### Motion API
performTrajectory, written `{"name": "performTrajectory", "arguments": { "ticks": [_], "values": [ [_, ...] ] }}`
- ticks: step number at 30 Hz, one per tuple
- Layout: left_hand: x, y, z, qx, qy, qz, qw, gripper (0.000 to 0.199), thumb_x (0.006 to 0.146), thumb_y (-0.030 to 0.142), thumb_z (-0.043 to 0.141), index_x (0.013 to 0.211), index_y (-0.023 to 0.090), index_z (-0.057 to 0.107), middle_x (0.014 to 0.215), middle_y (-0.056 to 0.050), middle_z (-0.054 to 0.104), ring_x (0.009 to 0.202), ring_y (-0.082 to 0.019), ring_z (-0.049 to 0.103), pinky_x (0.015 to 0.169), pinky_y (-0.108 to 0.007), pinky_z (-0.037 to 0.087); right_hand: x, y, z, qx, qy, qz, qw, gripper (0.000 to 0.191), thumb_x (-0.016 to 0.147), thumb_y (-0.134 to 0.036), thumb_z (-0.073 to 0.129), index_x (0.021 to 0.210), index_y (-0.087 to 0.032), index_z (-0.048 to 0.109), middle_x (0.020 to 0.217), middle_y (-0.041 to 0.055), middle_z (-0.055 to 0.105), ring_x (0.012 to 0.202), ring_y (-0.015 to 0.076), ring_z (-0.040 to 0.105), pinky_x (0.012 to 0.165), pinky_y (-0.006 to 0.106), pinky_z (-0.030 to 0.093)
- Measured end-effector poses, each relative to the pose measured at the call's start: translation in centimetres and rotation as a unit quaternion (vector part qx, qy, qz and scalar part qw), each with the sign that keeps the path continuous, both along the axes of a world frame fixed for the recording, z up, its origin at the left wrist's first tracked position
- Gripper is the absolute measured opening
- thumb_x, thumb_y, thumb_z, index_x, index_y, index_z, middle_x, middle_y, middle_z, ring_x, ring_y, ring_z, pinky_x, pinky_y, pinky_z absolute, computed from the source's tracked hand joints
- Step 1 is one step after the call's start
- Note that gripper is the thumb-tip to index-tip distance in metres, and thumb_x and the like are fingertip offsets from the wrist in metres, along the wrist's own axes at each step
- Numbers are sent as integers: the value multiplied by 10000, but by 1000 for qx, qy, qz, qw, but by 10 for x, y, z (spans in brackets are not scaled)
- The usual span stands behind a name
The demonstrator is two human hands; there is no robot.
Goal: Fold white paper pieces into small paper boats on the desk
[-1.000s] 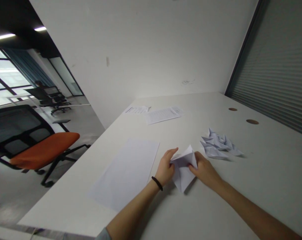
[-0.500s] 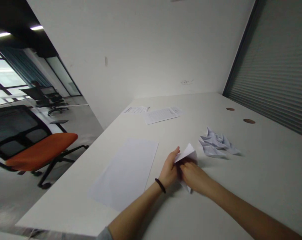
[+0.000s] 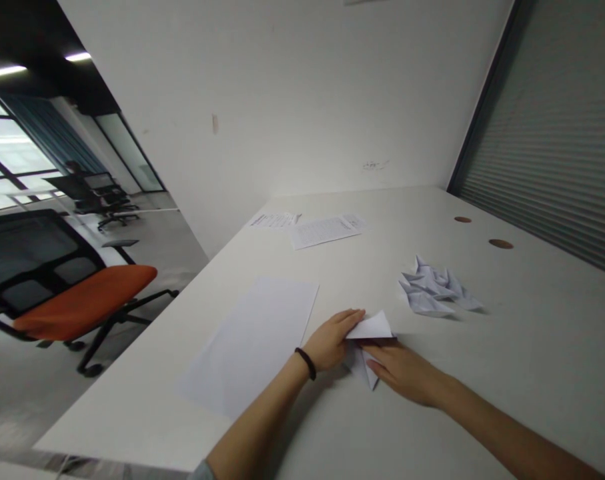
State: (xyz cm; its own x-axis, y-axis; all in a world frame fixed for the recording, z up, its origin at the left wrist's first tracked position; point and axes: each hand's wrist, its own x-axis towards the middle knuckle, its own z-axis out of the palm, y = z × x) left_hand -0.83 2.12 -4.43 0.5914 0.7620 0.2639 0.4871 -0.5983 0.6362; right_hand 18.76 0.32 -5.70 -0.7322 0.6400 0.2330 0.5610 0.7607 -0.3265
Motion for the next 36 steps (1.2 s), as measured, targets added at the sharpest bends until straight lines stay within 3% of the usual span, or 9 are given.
{"name": "performTrajectory", "arguments": {
  "ticks": [3,6,8,12,18,27,31,33,36],
  "values": [
    [-6,0,3,8,35,0,999,793,553,-20,360,1321,171,319,1326,-81,392,1213,-194,357,1026,-370,292,21,-1,2,20,93,35,995,194,849,-203,426,924,-212,605,931,46,658,872,156,596,789,291,477],
    [-9,0,4,9,70,-1,997,780,559,-8,371,1319,158,311,1325,-90,396,1203,-192,369,1020,-367,300,33,3,6,69,201,-97,972,74,788,-250,518,777,-195,566,707,33,604,685,159,573,644,291,486],
    [-9,0,2,10,83,0,996,742,573,6,385,1298,161,339,1302,-89,426,1181,-202,393,1014,-383,304,33,9,11,57,223,-154,961,204,728,-269,578,909,-183,540,844,65,593,781,188,563,670,319,487],
    [-8,-1,-6,34,69,16,997,725,578,1,395,1287,149,343,1312,-100,410,1199,-215,370,1018,-420,289,18,24,16,-46,194,-69,977,442,709,-127,493,1143,-203,471,1142,86,516,1065,207,471,884,383,419],
    [-9,-5,-10,83,55,-43,994,829,594,-71,327,1362,207,185,1413,-62,242,1287,-158,225,1045,-372,265,7,34,1,-110,215,-1,970,685,469,49,344,1071,-207,549,1067,71,524,1047,197,465,931,388,368],
    [-9,-9,-6,52,165,-89,981,762,663,66,423,1370,185,166,1416,-77,235,1299,-190,196,1054,-427,192,15,21,15,-148,188,55,969,509,545,8,444,984,-208,582,1016,69,494,997,211,457,893,367,363],
    [-7,-15,10,35,195,-106,974,756,734,317,527,1372,175,148,1416,-113,218,1297,-260,189,1032,-536,111,19,21,21,-209,207,85,952,364,594,-72,487,934,-186,552,982,63,497,983,214,457,881,361,358],
    [-5,-19,16,25,193,-95,976,659,817,424,441,1369,191,167,1413,-111,227,1297,-255,193,1027,-544,103,20,24,21,-232,224,99,941,265,649,-141,504,909,-181,536,964,63,507,968,215,465,875,366,359],
    [4,-24,16,21,192,-38,980,444,903,372,282,1329,246,276,1394,-67,291,1284,-221,242,1022,-536,137,19,26,20,-238,228,108,938,118,707,-204,527,823,-182,526,928,61,527,954,206,472,887,367,350]
  ]
}}
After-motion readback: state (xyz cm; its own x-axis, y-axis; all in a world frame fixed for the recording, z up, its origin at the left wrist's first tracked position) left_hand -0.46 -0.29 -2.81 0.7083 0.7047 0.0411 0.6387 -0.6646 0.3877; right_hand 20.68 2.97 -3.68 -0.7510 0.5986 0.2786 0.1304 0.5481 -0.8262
